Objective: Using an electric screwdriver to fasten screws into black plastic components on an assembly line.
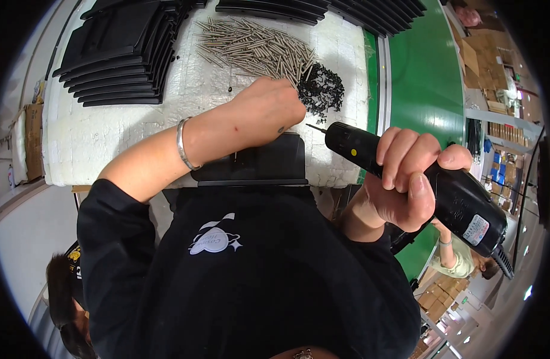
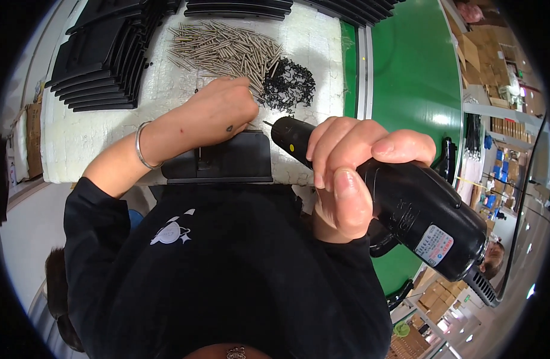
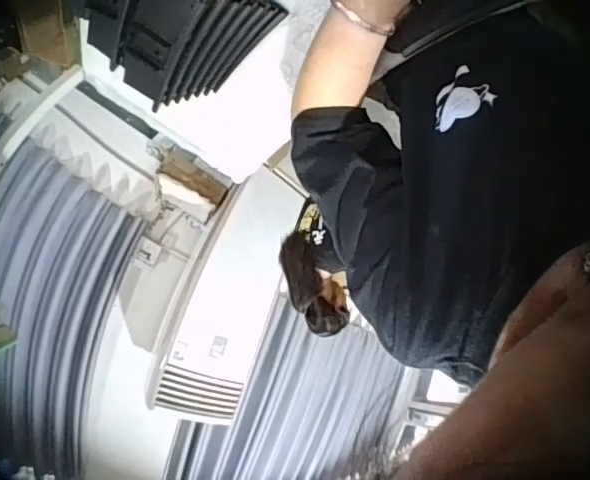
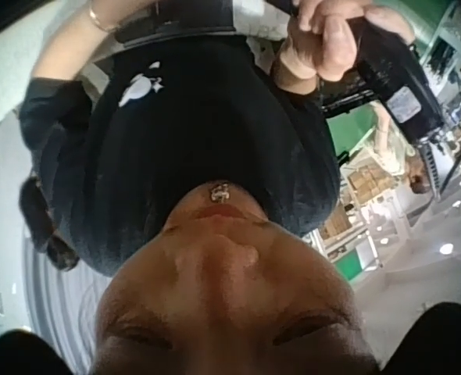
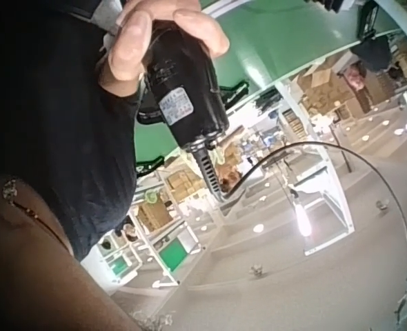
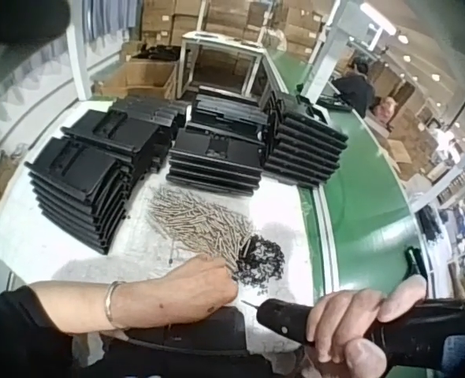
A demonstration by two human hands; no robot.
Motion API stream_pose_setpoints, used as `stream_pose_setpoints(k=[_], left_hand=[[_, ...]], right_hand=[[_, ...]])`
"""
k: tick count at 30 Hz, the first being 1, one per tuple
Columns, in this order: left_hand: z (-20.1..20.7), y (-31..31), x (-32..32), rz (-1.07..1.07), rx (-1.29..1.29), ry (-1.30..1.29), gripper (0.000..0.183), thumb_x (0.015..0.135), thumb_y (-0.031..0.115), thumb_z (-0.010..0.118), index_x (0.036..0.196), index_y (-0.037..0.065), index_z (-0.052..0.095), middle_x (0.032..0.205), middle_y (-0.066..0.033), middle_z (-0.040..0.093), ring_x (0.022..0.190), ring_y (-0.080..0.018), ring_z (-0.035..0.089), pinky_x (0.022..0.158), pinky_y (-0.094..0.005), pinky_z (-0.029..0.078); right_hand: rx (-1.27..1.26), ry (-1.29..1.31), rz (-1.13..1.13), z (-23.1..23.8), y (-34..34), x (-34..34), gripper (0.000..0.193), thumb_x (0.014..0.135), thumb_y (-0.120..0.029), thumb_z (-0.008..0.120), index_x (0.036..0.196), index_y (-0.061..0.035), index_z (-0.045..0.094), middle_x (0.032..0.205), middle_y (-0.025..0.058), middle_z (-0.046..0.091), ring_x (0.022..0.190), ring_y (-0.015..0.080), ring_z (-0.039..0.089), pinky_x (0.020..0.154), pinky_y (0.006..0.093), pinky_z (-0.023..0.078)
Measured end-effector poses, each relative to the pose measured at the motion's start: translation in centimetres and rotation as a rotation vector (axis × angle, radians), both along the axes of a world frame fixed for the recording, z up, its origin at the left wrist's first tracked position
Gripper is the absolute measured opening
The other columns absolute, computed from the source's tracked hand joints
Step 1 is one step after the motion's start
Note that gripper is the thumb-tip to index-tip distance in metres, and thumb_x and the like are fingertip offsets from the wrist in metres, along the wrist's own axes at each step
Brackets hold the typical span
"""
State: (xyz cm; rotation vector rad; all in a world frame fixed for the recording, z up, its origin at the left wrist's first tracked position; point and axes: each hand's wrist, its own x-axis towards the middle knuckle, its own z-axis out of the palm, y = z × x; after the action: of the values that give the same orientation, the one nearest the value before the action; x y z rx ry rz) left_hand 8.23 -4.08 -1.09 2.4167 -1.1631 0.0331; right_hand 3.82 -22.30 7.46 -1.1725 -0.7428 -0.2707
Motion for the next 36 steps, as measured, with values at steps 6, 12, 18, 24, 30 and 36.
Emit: stream_pose_setpoints(k=[6,12,18,24,30,36], left_hand=[[1.1,3.4,-2.2,0.167,-0.35,0.196,0.011,0.072,0.007,0.071,0.074,0.001,0.062,0.068,-0.0102,0.059,0.073,-0.0288,0.059,0.064,-0.0364,0.048],[1.0,6.4,-7.2,0.399,-0.445,0.187,0.015,0.073,0.002,0.071,0.087,0.005,0.067,0.078,-0.0068,0.064,0.072,-0.027,0.06,0.063,-0.0356,0.051],[0.3,5.2,-9.8,0.511,-0.356,0.066,0.019,0.068,0.001,0.073,0.086,0.005,0.069,0.085,-0.0027,0.064,0.079,-0.0232,0.059,0.062,-0.0328,0.052],[-0.5,4.6,-9.9,0.581,-0.411,0.03,0.019,0.067,0.001,0.074,0.085,0.005,0.068,0.084,-0.0022,0.063,0.078,-0.022,0.059,0.06,-0.0317,0.051],[-0.7,4.5,-9.7,0.58,-0.455,0.032,0.018,0.067,0.001,0.074,0.084,0.005,0.068,0.082,-0.0023,0.063,0.075,-0.0218,0.058,0.059,-0.0308,0.05],[-0.5,4.5,-9.8,0.582,-0.458,0.054,0.02,0.066,-0.001,0.075,0.084,0.005,0.07,0.079,-0.0048,0.063,0.073,-0.0229,0.059,0.06,-0.0314,0.05]], right_hand=[[0.031,0.025,0.022,0.0,0.2,-0.4,0.032,0.08,-0.008,0.051,0.111,-0.0088,0.043,0.062,-0.0015,0.044,0.049,0.0091,0.041,0.055,0.0263,0.035],[-0.008,0.05,0.102,-0.2,1.8,-1.0,0.033,0.08,-0.008,0.058,0.109,-0.0112,0.044,0.06,-0.0032,0.046,0.045,0.0082,0.043,0.05,0.0244,0.038],[-0.071,0.083,0.299,-0.9,2.1,-0.7,0.04,0.077,0.008,0.061,0.104,-0.0104,0.037,0.07,0.005,0.054,0.054,0.0172,0.054,0.054,0.0339,0.047],[-0.105,0.117,0.281,-1.2,2.4,-0.8,0.042,0.078,0.008,0.061,0.108,-0.0099,0.039,0.07,0.0056,0.055,0.056,0.0179,0.054,0.057,0.0355,0.047],[-0.102,0.102,0.299,-1.8,2.8,-0.5,0.042,0.078,0.008,0.061,0.109,-0.0098,0.038,0.069,0.0059,0.054,0.056,0.0184,0.053,0.057,0.0355,0.047],[-0.069,0.128,0.285,-2.2,3.3,-0.6,0.041,0.078,0.008,0.061,0.107,-0.0098,0.037,0.069,0.0061,0.054,0.055,0.0181,0.053,0.056,0.0354,0.047]])
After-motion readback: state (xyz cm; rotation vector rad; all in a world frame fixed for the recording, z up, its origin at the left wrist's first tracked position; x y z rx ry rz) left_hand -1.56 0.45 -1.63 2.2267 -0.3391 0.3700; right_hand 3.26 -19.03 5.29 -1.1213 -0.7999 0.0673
